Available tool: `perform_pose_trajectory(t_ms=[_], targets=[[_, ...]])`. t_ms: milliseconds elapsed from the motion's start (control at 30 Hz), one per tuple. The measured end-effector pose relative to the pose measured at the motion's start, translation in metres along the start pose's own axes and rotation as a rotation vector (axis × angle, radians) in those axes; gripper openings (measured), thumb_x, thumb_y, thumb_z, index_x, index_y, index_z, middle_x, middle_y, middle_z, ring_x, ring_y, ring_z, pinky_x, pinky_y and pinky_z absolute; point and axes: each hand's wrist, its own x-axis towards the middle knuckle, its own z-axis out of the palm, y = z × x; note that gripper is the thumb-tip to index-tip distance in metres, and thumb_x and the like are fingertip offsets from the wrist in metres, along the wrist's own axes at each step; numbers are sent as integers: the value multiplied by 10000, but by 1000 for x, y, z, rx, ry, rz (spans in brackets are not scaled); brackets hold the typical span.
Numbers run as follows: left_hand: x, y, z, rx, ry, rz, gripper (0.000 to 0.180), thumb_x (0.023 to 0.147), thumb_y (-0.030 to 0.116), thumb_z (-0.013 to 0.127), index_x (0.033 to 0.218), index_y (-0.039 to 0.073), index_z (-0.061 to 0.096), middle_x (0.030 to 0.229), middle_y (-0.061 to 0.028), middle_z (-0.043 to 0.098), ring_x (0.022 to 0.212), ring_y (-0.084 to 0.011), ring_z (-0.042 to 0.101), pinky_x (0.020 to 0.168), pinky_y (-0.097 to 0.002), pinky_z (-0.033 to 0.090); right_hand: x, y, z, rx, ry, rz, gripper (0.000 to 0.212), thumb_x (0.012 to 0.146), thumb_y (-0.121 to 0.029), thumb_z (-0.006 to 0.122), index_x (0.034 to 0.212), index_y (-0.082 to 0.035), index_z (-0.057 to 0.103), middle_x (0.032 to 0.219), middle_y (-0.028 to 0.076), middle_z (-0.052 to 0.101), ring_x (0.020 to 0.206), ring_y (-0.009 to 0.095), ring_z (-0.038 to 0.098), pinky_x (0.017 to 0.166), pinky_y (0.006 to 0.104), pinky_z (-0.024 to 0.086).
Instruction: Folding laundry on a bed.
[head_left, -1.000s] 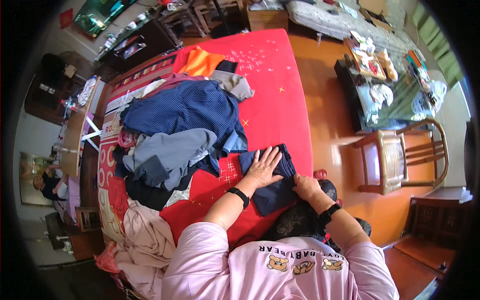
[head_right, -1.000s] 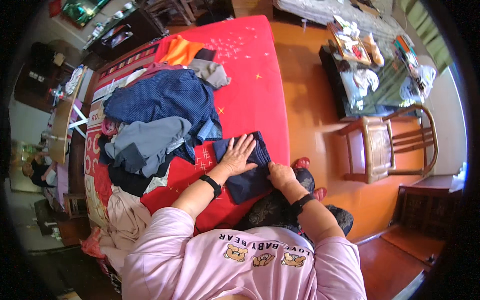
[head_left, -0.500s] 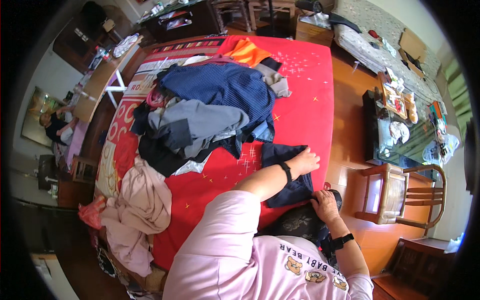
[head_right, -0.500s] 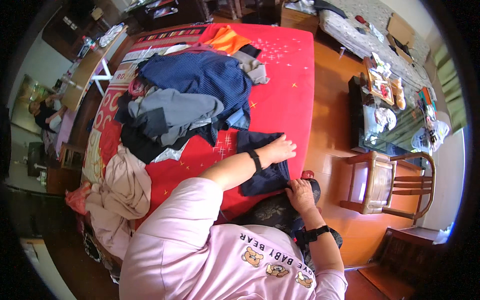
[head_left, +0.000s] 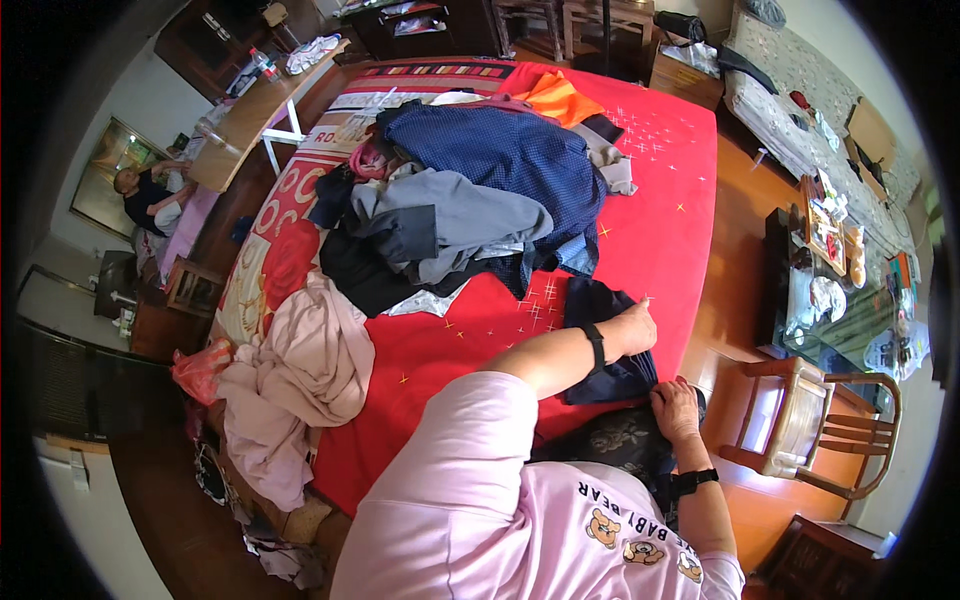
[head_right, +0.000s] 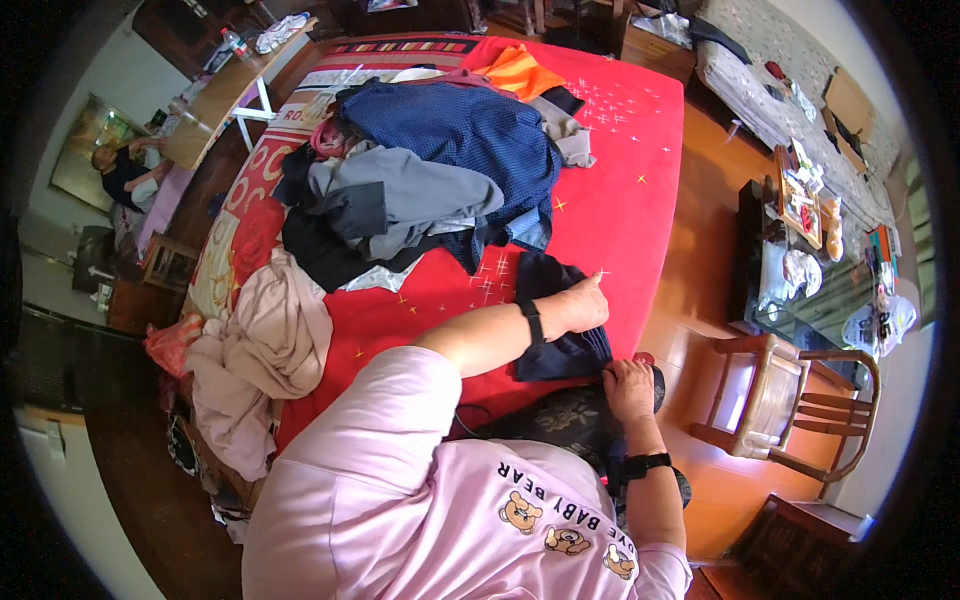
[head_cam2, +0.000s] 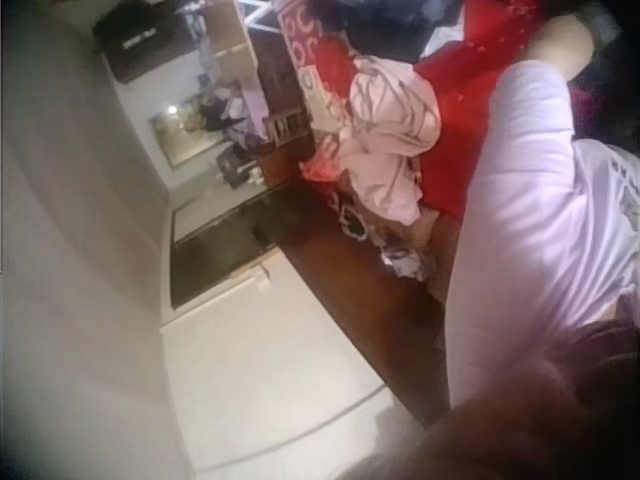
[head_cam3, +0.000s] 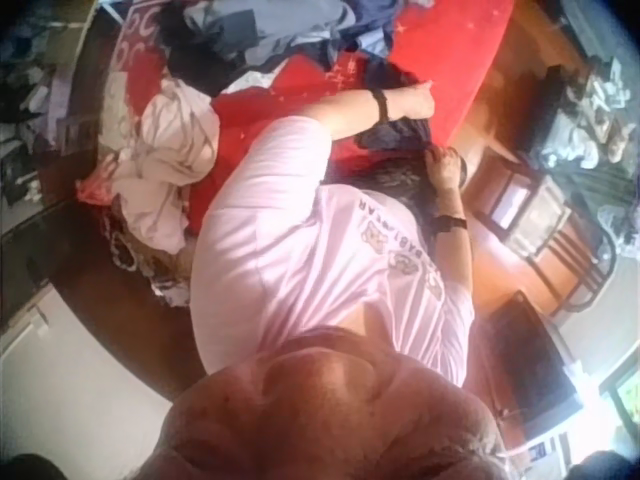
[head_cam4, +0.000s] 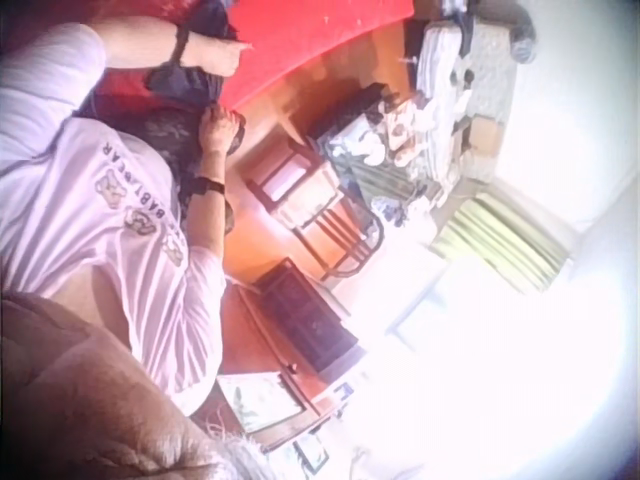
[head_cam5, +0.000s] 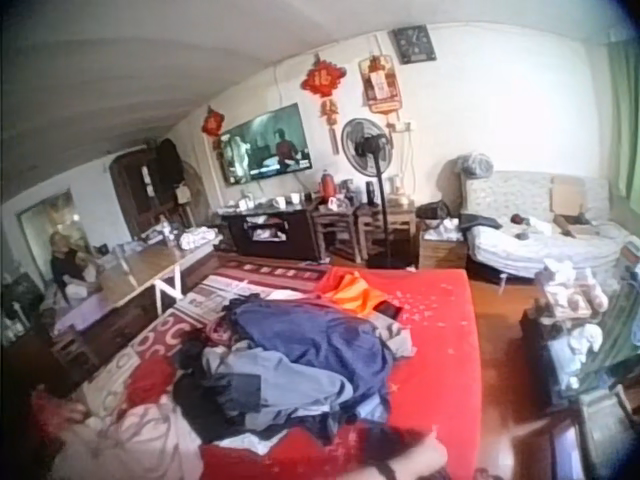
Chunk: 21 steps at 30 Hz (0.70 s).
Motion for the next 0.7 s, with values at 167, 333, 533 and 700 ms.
perform_pose_trajectory(t_ms=[167, 333, 533, 700], targets=[[-102, -6, -77, -179, 93, -111, 108, 781, 126, 562, 798, 70, 653, 800, -97, 681, 824, -265, 667, 1011, -624, 313, -3, -2, 0, -54, 11, -3, 157, 807, -223, 589, 828, -76, 641, 862, 126, 646, 904, 319, 585, 856, 435, 413], [-221, 6, -99, -572, 195, -338, 156, 735, 152, 618, 856, 59, 589, 805, -131, 657, 796, -351, 636, 850, -456, 474, -5, 1, 2, -25, -14, 10, 189, 814, -240, 572, 839, -68, 646, 854, 138, 647, 888, 333, 588, 848, 426, 419], [-342, 9, -31, -1498, 305, -717, 381, 820, 243, 684, 1109, 7, 611, 991, -64, 660, 908, -164, 618, 815, -310, 477, -9, -3, 0, -54, 5, -35, 170, 822, -226, 571, 833, -73, 644, 861, 125, 649, 872, 313, 602, 838, 426, 428], [-411, 29, 98, -1583, 147, -1122, 517, 802, 318, 697, 1190, -5, 584, 1103, -112, 649, 986, -202, 619, 888, -311, 452, -13, 0, 0, -35, 48, -68, 187, 826, -224, 572, 810, -48, 631, 845, 141, 637, 881, 329, 588, 814, 436, 430]])
